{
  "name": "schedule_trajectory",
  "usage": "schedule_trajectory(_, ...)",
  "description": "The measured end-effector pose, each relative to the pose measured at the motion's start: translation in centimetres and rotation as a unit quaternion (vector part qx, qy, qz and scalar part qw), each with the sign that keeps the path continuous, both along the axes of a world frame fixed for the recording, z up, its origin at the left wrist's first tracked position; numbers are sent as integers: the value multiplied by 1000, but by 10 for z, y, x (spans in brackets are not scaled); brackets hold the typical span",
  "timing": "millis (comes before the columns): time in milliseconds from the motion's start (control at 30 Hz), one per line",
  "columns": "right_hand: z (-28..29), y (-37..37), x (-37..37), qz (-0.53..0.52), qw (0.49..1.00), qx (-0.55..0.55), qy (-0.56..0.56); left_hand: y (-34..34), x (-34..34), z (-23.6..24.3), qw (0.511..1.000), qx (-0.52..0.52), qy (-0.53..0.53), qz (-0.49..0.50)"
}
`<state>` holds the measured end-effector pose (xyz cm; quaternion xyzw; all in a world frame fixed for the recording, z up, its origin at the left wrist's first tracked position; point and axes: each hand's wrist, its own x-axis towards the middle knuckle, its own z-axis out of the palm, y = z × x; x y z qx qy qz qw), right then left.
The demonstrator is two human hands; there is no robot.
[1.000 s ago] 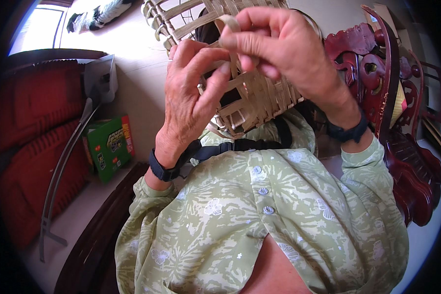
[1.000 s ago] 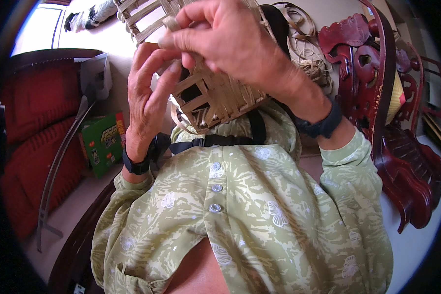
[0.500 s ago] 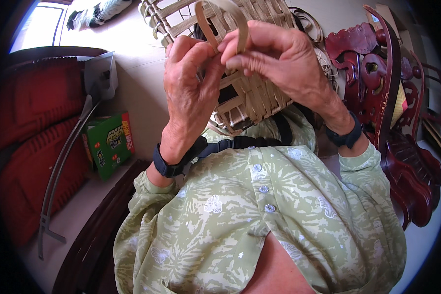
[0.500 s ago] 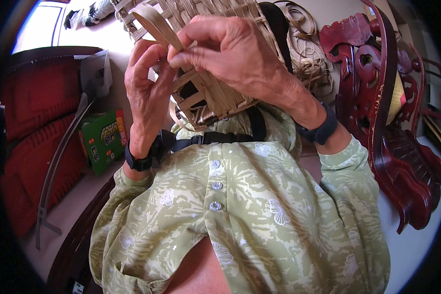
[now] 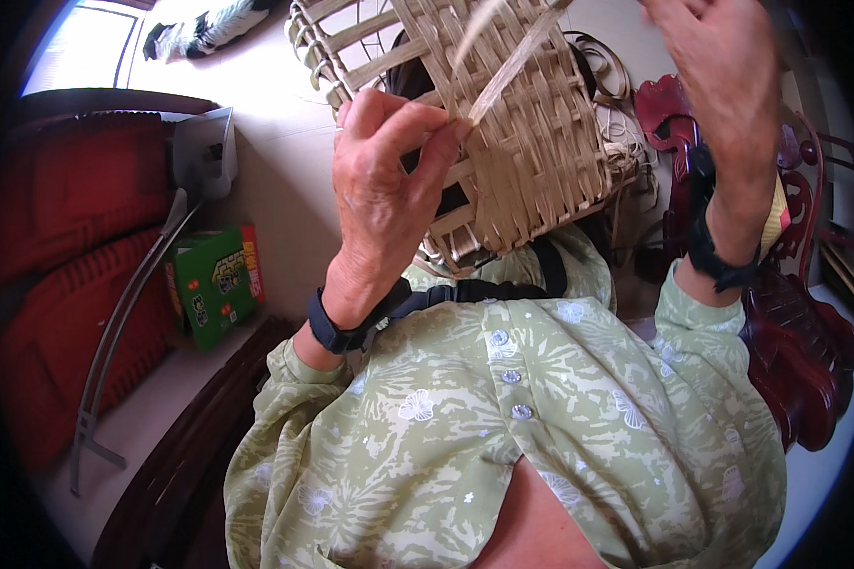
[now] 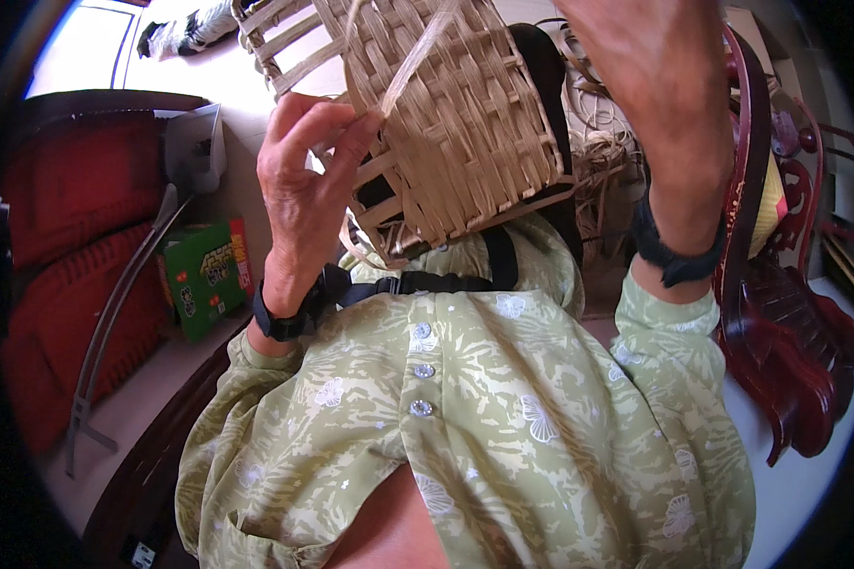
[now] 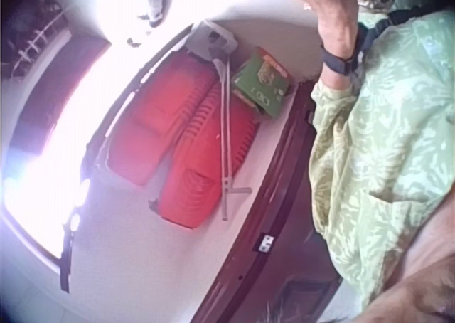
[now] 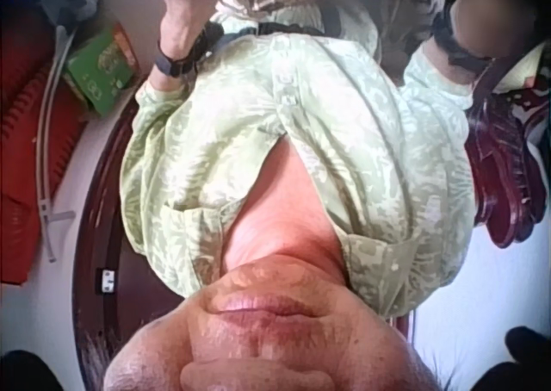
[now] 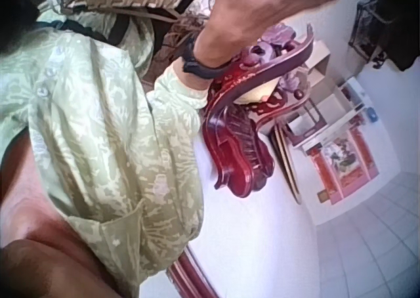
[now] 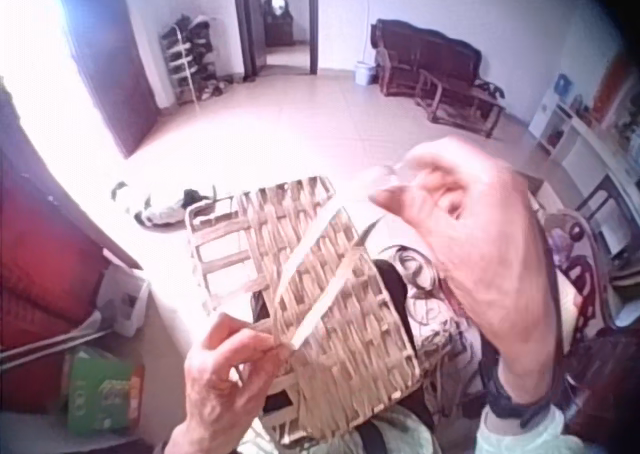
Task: The person weaves a basket by threading thin, light-colored strips through a pre-existing woven base and along the sides.
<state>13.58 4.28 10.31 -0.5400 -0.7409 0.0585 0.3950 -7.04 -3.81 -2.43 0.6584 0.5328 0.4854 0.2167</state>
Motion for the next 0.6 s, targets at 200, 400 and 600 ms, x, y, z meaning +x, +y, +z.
schedule_trajectory(200,-12,-4,-31,249,952,164,-71,5,4,1,1000,6,0,3)
schedule_trajectory(400,-47,5,-18,320,931,-9,-174,2,2,2,1000,2,0,-11)
schedule_trajectory(600,-24,-7,-3,262,788,-534,160,0,-15,18,992,-94,-81,-30)
